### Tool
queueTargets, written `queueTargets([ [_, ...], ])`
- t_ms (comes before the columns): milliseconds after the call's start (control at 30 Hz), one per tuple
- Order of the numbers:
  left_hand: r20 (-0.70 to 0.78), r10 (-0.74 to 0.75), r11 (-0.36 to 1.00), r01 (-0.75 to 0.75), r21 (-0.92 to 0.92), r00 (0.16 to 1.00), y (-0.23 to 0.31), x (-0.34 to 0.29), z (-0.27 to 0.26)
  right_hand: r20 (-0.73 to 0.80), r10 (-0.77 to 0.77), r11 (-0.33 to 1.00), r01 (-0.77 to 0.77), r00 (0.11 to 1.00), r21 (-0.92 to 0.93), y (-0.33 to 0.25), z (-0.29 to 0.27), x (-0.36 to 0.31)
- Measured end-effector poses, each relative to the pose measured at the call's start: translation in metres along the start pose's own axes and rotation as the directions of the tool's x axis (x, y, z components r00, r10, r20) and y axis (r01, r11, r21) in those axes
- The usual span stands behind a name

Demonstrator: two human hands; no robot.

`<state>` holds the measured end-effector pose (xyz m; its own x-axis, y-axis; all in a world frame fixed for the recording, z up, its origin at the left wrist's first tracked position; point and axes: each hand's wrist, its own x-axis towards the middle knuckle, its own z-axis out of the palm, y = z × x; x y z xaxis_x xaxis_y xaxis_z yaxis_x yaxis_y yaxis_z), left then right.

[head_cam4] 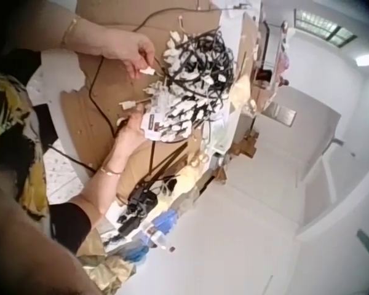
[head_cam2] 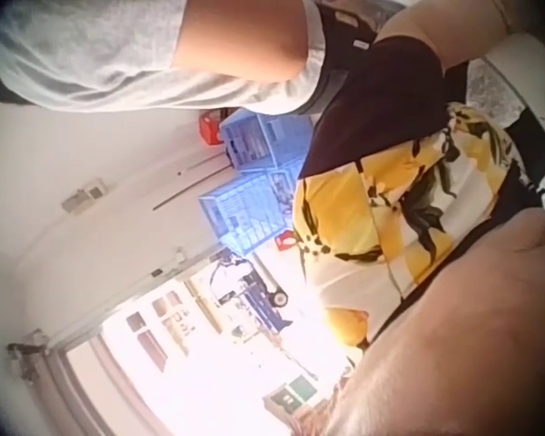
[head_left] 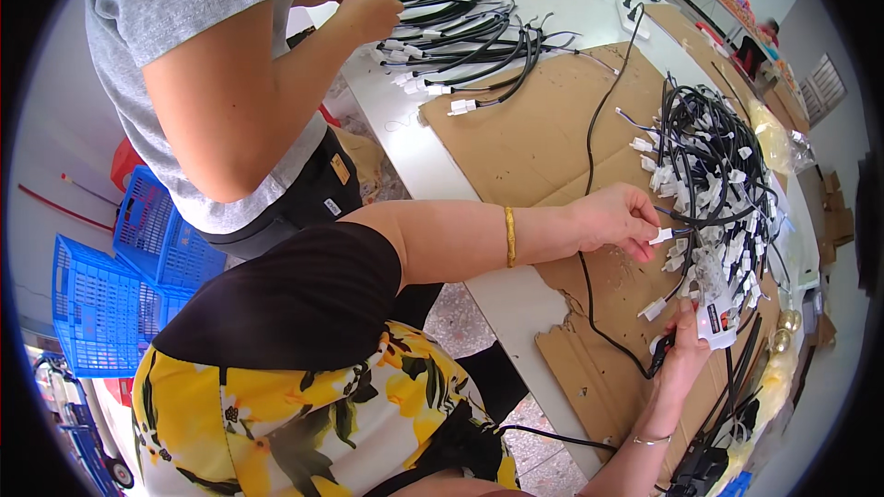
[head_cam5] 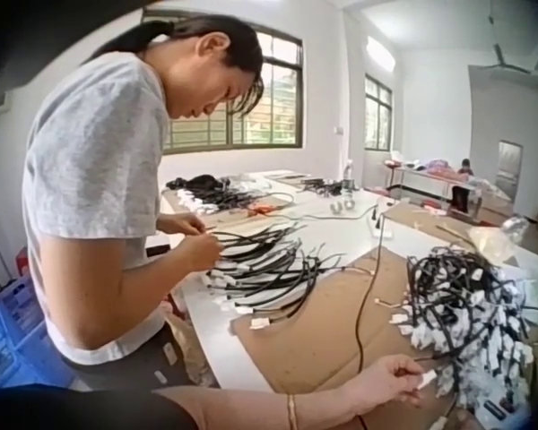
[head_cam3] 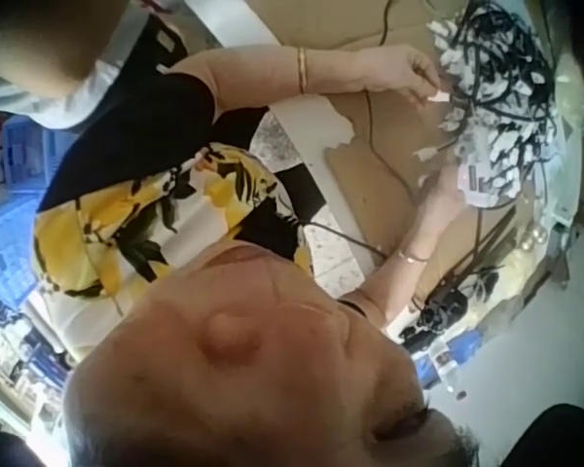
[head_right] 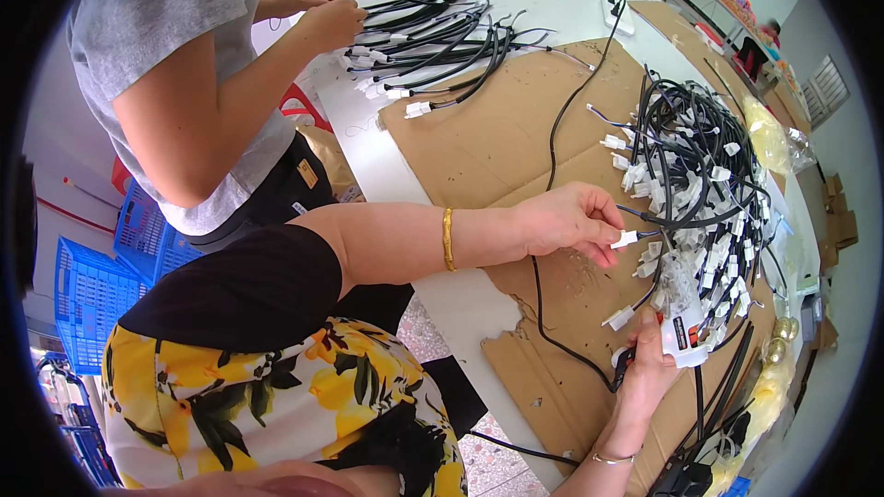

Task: Applying hot glue to small electronic connectors within a complex bundle of black wires on a workbench.

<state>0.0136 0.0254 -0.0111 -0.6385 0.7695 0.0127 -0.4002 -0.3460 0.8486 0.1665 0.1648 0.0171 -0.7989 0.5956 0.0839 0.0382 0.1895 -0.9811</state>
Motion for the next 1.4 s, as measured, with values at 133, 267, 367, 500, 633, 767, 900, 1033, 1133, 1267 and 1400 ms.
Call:
queueTargets([
  [133, -0.014, -0.023, 0.999, 0.023, -0.031, 1.000, 0.004, -0.002, 0.002, -0.011, -0.026, 1.000, 0.026, 1.000, 0.015, 0.005, -0.002, 0.003],
  [267, 0.008, -0.092, 0.995, 0.092, -0.042, 0.996, 0.009, -0.007, 0.005, -0.011, -0.034, 0.999, 0.034, 0.999, 0.017, 0.005, 0.000, 0.003],
  [367, -0.004, -0.086, 0.996, 0.086, -0.009, 0.996, 0.007, -0.005, 0.003, -0.017, -0.030, 0.999, 0.030, 0.999, 0.025, 0.004, 0.001, 0.002],
  [500, -0.025, -0.003, 1.000, 0.002, -0.010, 1.000, 0.004, -0.003, 0.002, -0.018, -0.017, 1.000, 0.018, 1.000, 0.018, 0.001, 0.001, 0.000],
  [633, -0.019, 0.012, 0.999, -0.013, -0.040, 1.000, 0.003, -0.002, -0.001, -0.012, 0.006, 1.000, -0.006, 1.000, 0.021, 0.001, 0.000, 0.000],
  [767, -0.021, -0.050, 0.995, 0.048, -0.089, 0.999, 0.011, -0.005, 0.000, -0.009, -0.022, 0.997, 0.023, 1.000, 0.070, 0.002, 0.000, 0.001],
  [900, -0.009, -0.050, 0.981, 0.047, -0.187, 0.999, 0.014, -0.006, 0.000, -0.003, -0.040, 0.994, 0.040, 0.999, 0.098, 0.005, -0.002, 0.002],
  [1033, 0.018, -0.057, 0.975, 0.059, -0.216, 0.998, 0.013, -0.005, -0.001, 0.011, -0.042, 0.995, 0.041, 0.999, 0.092, 0.008, -0.005, 0.003],
  [1133, 0.024, -0.009, 0.989, 0.012, -0.150, 1.000, 0.006, -0.002, -0.001, -0.001, -0.038, 0.993, 0.038, 0.999, 0.114, 0.006, -0.002, 0.002],
  [1267, 0.067, 0.039, 0.997, -0.035, -0.066, 0.997, 0.001, -0.001, -0.001, -0.012, -0.049, 0.990, 0.050, 0.999, 0.128, 0.006, -0.001, 0.001],
  [1400, 0.091, 0.028, 0.999, -0.026, -0.026, 0.995, 0.000, -0.003, 0.000, 0.016, -0.095, 0.987, 0.092, 0.995, 0.130, 0.007, -0.002, 0.003],
])
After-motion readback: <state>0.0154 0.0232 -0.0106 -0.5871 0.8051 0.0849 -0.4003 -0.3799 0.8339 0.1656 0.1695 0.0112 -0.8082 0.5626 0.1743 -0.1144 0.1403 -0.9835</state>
